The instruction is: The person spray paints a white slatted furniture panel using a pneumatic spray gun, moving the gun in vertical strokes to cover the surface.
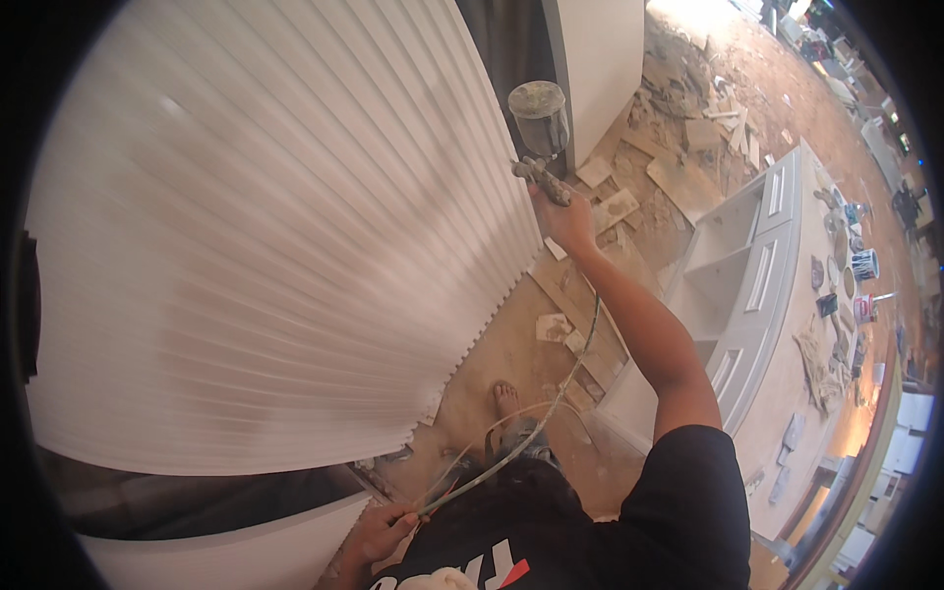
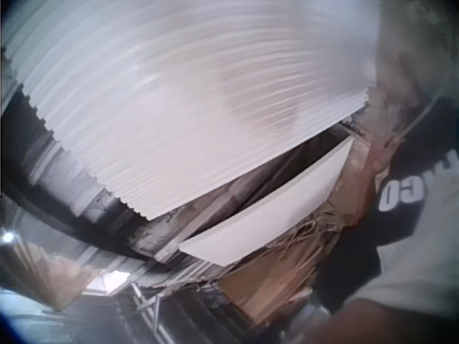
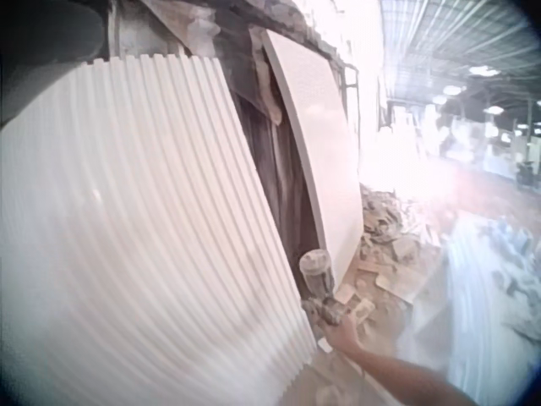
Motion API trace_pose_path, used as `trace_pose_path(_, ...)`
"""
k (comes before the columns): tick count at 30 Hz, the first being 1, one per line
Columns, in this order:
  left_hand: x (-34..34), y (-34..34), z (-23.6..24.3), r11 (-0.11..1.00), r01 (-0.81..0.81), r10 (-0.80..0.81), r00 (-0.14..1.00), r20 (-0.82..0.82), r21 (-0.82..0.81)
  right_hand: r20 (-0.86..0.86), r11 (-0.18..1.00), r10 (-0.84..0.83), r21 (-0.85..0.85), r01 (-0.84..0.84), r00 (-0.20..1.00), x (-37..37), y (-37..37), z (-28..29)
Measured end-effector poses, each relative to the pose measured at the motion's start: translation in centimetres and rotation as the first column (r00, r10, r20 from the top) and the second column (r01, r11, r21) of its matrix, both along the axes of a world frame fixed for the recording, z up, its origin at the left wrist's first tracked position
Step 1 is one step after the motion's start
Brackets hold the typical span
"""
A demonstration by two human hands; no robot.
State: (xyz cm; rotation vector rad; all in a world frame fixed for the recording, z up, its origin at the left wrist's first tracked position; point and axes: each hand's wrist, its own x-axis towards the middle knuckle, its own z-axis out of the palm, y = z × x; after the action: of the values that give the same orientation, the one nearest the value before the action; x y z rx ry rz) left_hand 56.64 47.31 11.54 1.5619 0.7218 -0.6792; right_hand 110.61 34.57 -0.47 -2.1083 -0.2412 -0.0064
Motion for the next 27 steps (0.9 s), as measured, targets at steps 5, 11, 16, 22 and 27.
trace_pose_path(5, 1.4, -0.3, -2.1, 0.997, 0.053, -0.061, 0.987, -0.147, -0.059, -0.118, 0.996, -0.03, -0.085, 0.02, 0.993, -1.1, -2.0, -8.1)
trace_pose_path(11, 3.1, -1.1, -5.2, 0.986, 0.057, -0.097, 0.959, -0.266, -0.156, -0.298, 0.983, -0.094, -0.181, 0.04, 0.95, -2.4, -3.0, -17.5)
trace_pose_path(16, 3.9, -1.5, -8.4, 0.976, 0.032, -0.115, 0.915, -0.388, -0.215, -0.267, 0.971, -0.163, -0.212, 0.107, 0.95, -2.8, -3.7, -25.2)
trace_pose_path(22, 4.4, -2.1, -11.7, 0.953, -0.021, -0.12, 0.889, -0.442, -0.302, -0.347, 0.935, -0.212, -0.344, 0.086, 0.914, -3.3, -4.9, -33.7)
trace_pose_path(27, 4.9, -1.9, -13.9, 0.95, -0.015, -0.136, 0.879, -0.458, -0.311, -0.368, 0.906, -0.261, -0.412, 0.095, 0.893, -4.0, -5.3, -38.3)
